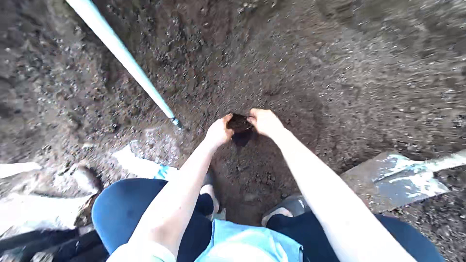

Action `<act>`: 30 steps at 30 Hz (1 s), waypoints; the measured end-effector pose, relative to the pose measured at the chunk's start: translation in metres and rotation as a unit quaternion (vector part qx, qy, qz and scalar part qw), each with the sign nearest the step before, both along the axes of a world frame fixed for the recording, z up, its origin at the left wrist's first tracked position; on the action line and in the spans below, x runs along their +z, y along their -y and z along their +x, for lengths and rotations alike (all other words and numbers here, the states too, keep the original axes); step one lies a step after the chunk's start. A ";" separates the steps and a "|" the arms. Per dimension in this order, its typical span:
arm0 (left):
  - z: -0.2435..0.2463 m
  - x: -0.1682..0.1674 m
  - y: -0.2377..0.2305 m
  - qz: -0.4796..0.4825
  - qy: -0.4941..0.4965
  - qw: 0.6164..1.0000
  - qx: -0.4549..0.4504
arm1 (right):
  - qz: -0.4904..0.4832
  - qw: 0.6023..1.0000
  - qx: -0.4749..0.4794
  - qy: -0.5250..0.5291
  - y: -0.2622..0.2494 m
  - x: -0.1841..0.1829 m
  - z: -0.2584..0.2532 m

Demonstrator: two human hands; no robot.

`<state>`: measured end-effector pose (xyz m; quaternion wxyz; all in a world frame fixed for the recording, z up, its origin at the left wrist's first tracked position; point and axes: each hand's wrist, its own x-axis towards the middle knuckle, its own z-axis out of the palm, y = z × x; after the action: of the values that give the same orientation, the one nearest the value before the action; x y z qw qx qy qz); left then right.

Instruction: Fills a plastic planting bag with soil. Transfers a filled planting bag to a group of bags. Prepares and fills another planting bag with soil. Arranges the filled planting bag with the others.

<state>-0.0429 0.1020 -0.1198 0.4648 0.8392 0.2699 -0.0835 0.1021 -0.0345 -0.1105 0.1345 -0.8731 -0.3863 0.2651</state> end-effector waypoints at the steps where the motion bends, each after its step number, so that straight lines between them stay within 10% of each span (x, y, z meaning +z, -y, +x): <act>1: -0.013 0.012 -0.003 0.002 0.008 1.000 0.013 | 0.014 1.000 0.012 -0.004 -0.004 0.010 -0.008; 5: -0.068 0.042 -0.004 -0.003 0.022 0.996 0.082 | 0.093 0.993 -0.032 -0.072 -0.013 0.017 -0.051; 11: -0.101 -0.078 -0.026 0.074 -0.098 0.990 0.074 | -0.038 0.990 -0.019 -0.131 -0.058 -0.114 -0.096; 19: -0.085 -0.034 -0.066 0.084 -0.018 0.995 0.049 | 0.011 0.995 -0.081 -0.051 -0.044 -0.066 -0.089; 24: -0.061 -0.091 -0.063 0.133 -0.205 0.969 0.022 | -0.007 0.990 0.130 -0.048 -0.062 -0.074 -0.123; 30: -0.090 -0.109 -0.035 0.070 -0.107 0.991 -0.029 | -0.124 0.963 0.233 -0.054 -0.046 -0.126 -0.169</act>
<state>-0.1332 0.1368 -0.2293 0.3710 0.8632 0.2985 -0.1676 -0.0666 0.0115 -0.2361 -0.0194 -0.7531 -0.5353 0.3820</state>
